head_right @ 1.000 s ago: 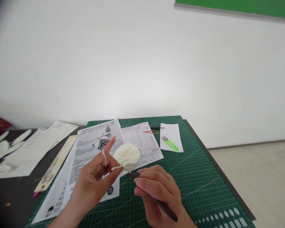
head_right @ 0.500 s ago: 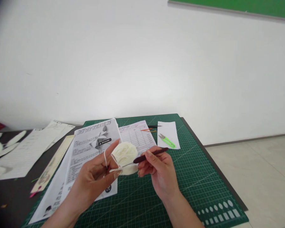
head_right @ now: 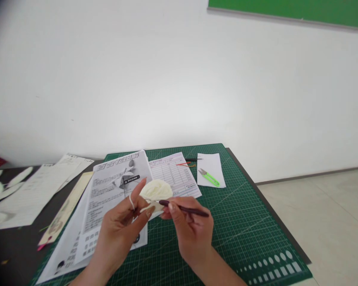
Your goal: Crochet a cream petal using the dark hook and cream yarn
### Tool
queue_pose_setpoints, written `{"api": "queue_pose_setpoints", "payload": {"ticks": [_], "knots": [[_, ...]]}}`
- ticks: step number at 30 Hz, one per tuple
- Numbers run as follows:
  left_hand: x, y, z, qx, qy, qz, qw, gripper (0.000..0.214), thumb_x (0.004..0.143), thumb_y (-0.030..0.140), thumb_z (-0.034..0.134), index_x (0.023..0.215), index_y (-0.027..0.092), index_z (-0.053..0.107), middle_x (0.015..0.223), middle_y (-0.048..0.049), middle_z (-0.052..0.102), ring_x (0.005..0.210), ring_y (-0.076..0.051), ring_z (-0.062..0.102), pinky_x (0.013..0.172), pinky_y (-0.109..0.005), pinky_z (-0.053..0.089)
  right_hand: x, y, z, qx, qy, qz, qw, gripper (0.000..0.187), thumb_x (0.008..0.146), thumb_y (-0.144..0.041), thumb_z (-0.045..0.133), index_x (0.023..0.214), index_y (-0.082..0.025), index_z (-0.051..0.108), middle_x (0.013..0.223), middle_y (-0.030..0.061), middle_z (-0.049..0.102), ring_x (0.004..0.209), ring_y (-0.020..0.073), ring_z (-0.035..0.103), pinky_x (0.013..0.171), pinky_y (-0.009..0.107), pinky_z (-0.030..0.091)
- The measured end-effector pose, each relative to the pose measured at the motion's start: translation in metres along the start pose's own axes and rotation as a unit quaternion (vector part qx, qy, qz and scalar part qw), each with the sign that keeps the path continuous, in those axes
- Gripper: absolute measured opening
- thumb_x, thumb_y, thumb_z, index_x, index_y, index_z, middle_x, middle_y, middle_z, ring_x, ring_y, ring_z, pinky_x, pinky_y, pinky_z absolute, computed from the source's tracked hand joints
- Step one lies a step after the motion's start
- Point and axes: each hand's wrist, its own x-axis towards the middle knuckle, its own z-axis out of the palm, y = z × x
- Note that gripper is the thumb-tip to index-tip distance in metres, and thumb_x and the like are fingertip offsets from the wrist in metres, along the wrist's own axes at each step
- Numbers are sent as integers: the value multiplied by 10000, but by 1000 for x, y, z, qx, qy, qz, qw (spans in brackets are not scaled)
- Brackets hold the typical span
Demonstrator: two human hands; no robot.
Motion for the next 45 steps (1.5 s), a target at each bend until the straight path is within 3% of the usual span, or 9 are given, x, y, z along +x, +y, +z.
{"api": "queue_pose_setpoints", "payload": {"ticks": [1,3,5,6,10,12,15,27,45], "knots": [[0,3,1,-32,-4,-27,999,557,705,195,739,1243,265,614,604,66,485,592,-100,437,622,-228,386,-2,1,-2,-59,-21,-90,994,250,823,-38,580,984,-191,695,787,59,746,647,168,711,612,280,608],[2,9,0,-123,-33,-96,987,604,693,192,760,1267,266,587,611,71,500,580,-81,446,625,-209,391,-6,2,-6,-153,-117,-274,942,376,793,-17,592,1139,-153,648,920,134,742,789,225,713,651,329,610],[5,13,-3,-214,-75,-158,961,628,665,168,786,1257,254,594,626,66,528,583,-62,464,630,-183,389,-7,3,-11,-200,-177,-346,899,426,801,-40,595,1224,-92,593,942,169,734,878,258,697,692,358,609],[7,15,-5,-243,-93,-178,949,629,646,151,799,1239,240,610,633,60,547,591,-57,475,635,-174,387,-6,2,-12,-193,-195,-346,897,450,794,-34,602,1240,-91,582,964,173,728,909,267,689,704,368,606],[13,16,-12,-280,-137,-212,926,614,591,94,823,1173,210,664,663,30,614,623,-60,525,645,-166,391,-2,0,-8,-17,-102,-138,985,354,779,9,612,1039,-213,705,848,63,714,670,167,669,565,294,569],[14,16,-15,-281,-154,-217,922,599,589,91,825,1156,217,676,656,31,614,634,-69,542,645,-172,395,-1,-1,-5,83,-71,-34,993,258,794,-44,635,933,-237,735,776,30,693,575,135,635,471,248,531],[15,17,-18,-267,-173,-217,923,608,599,104,820,1174,226,665,667,30,602,660,-87,541,654,-193,393,-1,0,-5,162,-53,41,984,166,794,-111,672,871,-236,750,770,27,688,560,127,635,438,223,527],[17,22,-27,-224,-214,-214,926,569,619,130,803,1164,230,672,630,47,539,564,-64,414,540,-197,278,9,-6,-14,250,-21,138,958,35,777,-199,715,801,-190,738,647,3,673,497,97,614,412,172,536],[19,24,-33,-235,-259,-279,894,565,514,106,794,1071,170,730,609,28,502,559,-88,414,528,-200,290,19,-10,-24,233,-68,121,963,25,743,-212,747,748,-189,743,654,17,642,480,111,610,397,203,554]]}}
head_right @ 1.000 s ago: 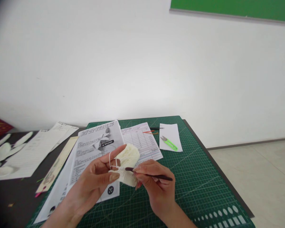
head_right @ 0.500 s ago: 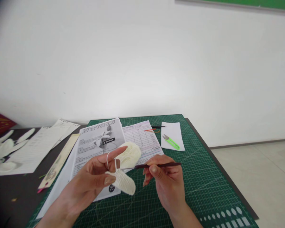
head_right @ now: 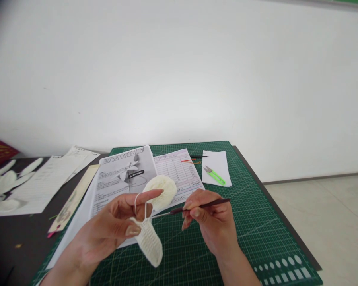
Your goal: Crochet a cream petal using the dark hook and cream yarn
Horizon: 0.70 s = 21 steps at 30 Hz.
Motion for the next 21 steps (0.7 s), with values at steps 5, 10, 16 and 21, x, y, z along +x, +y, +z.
{"api": "queue_pose_setpoints", "payload": {"ticks": [5,10,16,21], "knots": [[0,0,1,34,-13,2,999,527,524,127,794,1046,180,743,606,29,491,541,-81,387,496,-205,253,-1,-1,-1,13,4,5,1000,44,743,-218,747,752,-176,738,656,16,647,480,106,614,401,188,556],[-4,-3,1,162,-17,95,982,430,673,145,744,1080,284,724,648,24,541,548,-87,411,525,-221,310,-1,1,-2,30,47,65,996,72,746,-230,738,732,-162,718,553,-4,632,403,91,576,362,168,526],[-7,-7,4,390,9,334,858,592,779,-1,595,1249,360,593,718,10,636,722,-162,527,775,-343,412,4,11,1,92,107,155,978,130,737,-251,753,714,-133,704,457,-31,609,331,56,517,343,127,501],[-5,-8,6,482,3,456,748,725,740,-100,527,1344,300,490,817,-34,637,738,-177,508,647,-300,442,6,14,4,144,128,197,961,138,709,-249,780,729,-129,715,456,-27,634,329,42,528,361,102,492]]}}
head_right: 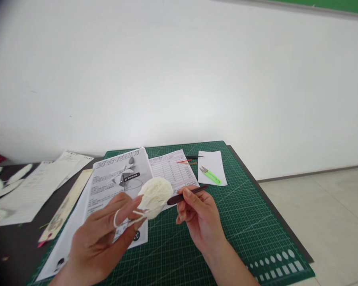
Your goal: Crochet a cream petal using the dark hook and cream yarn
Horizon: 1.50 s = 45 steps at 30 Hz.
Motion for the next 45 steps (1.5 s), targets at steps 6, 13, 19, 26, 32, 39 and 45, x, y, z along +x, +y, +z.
{"api": "queue_pose_setpoints", "payload": {"ticks": [6,13,19,26,32,39,45], "knots": [[-6,-4,1,120,34,83,989,788,698,-133,541,1379,253,447,820,-40,643,734,-175,523,653,-312,458,0,4,-1,26,-8,6,1000,155,726,-260,772,707,-129,692,463,-23,654,330,58,560,354,111,495],[-7,-4,3,149,82,72,983,810,690,-116,570,1371,307,453,844,-21,673,731,-175,568,703,-336,473,1,6,-2,15,-40,11,999,174,761,-280,742,710,-125,681,471,-12,674,335,86,600,359,132,512],[-9,-2,5,186,107,70,974,848,693,-109,569,1397,334,405,840,-9,683,755,-185,577,684,-316,481,2,6,-3,2,-42,6,999,182,764,-288,739,715,-124,676,471,-16,673,336,88,604,353,128,508],[-11,-4,4,193,108,87,971,861,681,-129,578,1400,312,406,847,-9,667,769,-178,579,726,-319,473,1,6,-3,-7,-40,-10,999,176,773,-287,730,713,-129,683,470,-19,674,338,90,610,364,135,524],[-11,-2,5,179,111,64,976,862,667,-124,593,1384,327,431,886,-8,694,760,-188,593,726,-336,474,0,5,-1,-3,-35,-15,999,174,770,-284,732,708,-129,684,465,-16,676,329,89,607,355,129,519],[-13,-2,5,167,120,46,978,822,681,-108,595,1378,300,447,919,-24,697,757,-187,613,749,-353,473,-1,7,-1,2,-23,-24,999,187,766,-301,734,699,-135,679,454,-22,667,323,87,600,348,129,514],[-11,-5,6,169,128,87,973,748,685,-132,591,1357,175,479,881,-41,677,757,-165,609,754,-330,485,-5,5,0,-20,-15,-57,998,185,784,-296,717,690,-143,673,459,-17,670,319,80,594,343,127,504]]}}
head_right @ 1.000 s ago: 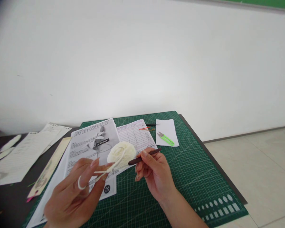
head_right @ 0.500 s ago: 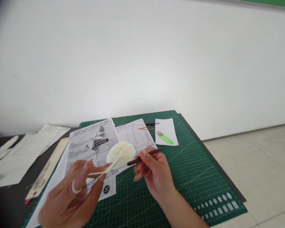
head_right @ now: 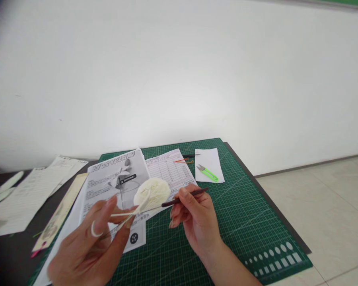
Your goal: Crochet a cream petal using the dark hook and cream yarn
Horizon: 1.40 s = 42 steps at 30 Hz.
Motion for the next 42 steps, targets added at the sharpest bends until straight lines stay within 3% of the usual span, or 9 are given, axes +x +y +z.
{"api": "queue_pose_setpoints", "payload": {"ticks": [10,18,22,27,30,33,35,38,42], "knots": [[4,5,3,29,-2,15,999,731,699,-131,596,1363,143,461,863,-32,654,783,-146,571,714,-280,481,-13,-7,7,-89,-5,-144,986,137,843,-238,650,724,-181,686,507,-10,692,370,102,628,396,175,538],[1,5,9,68,-20,31,997,702,676,-155,606,1332,61,479,832,-65,644,771,-160,536,642,-287,474,-25,-7,3,-233,-13,-265,935,138,857,-132,595,855,-209,709,630,1,699,476,138,662,424,235,551],[0,6,12,87,-18,14,996,668,697,-141,591,1322,69,489,848,-69,653,749,-151,532,644,-282,473,-32,-7,-1,-362,-34,-334,869,193,826,-72,581,906,-205,696,657,17,721,521,157,676,476,265,568],[1,13,14,73,-9,-59,996,631,764,-61,573,1350,151,471,779,-16,622,669,-125,544,621,-254,481,-38,-22,3,-510,-96,-455,723,280,748,-29,614,988,-167,659,728,45,754,589,170,712,550,255,594],[1,15,14,69,-12,-116,991,595,802,10,571,1359,189,461,746,8,602,637,-116,552,593,-237,483,-43,-30,8,-557,-125,-453,685,321,739,-10,620,1026,-152,640,760,59,765,657,181,730,632,257,608],[0,14,14,66,-3,-126,990,578,799,21,585,1344,183,480,750,10,600,634,-112,551,577,-226,476,-44,-28,7,-544,-121,-428,711,322,741,-17,633,1029,-160,648,788,62,765,680,194,730,645,278,609],[-1,13,15,65,6,-98,993,583,781,-16,586,1328,167,500,776,1,607,644,-108,541,583,-224,469,-40,-21,5,-475,-92,-424,766,257,760,-37,620,970,-173,676,734,44,747,609,180,711,559,270,596],[-3,10,16,57,22,-56,997,618,739,-83,589,1313,133,518,802,-12,616,674,-110,526,597,-227,459,-30,-11,4,-310,-35,-325,893,178,857,-97,554,908,-205,686,630,-1,686,489,131,648,440,234,545],[-5,7,16,31,36,-50,998,669,715,-103,596,1332,139,503,815,-24,624,688,-125,525,603,-244,463,-20,-6,6,-181,-28,-222,958,133,887,-163,566,836,-202,683,568,-18,655,447,107,616,425,205,519]]}}
